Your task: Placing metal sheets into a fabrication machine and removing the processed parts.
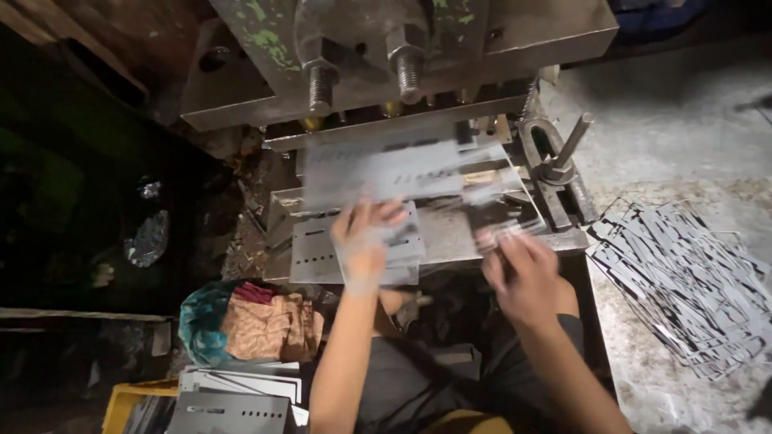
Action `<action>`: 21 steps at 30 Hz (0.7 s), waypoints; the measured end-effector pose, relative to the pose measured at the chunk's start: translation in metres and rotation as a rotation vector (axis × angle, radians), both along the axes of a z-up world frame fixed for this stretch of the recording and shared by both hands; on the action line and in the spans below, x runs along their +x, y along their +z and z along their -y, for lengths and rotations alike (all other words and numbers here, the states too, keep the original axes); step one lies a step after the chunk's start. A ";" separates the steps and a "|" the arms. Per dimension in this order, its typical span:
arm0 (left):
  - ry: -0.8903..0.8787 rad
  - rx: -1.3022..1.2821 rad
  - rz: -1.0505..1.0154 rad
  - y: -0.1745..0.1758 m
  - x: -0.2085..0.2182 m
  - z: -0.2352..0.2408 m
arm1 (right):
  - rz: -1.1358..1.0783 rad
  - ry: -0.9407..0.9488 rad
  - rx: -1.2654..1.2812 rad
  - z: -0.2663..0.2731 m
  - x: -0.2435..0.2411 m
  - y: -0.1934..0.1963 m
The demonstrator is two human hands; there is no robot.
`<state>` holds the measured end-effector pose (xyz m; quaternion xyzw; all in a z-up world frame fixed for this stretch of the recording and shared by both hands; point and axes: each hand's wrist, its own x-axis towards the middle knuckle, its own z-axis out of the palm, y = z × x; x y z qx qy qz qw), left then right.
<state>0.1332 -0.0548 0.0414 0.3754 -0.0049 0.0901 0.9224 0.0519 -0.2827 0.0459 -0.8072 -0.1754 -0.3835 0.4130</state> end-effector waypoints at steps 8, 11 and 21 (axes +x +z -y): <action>-0.073 0.427 -0.124 -0.028 0.074 0.014 | -0.022 -0.132 0.697 0.128 -0.132 -0.077; -0.196 0.711 -0.174 -0.020 0.052 -0.018 | -0.179 -0.027 1.375 0.156 -0.138 -0.048; -0.595 2.221 0.328 -0.027 0.038 -0.113 | -0.749 -0.377 0.923 0.175 -0.118 -0.163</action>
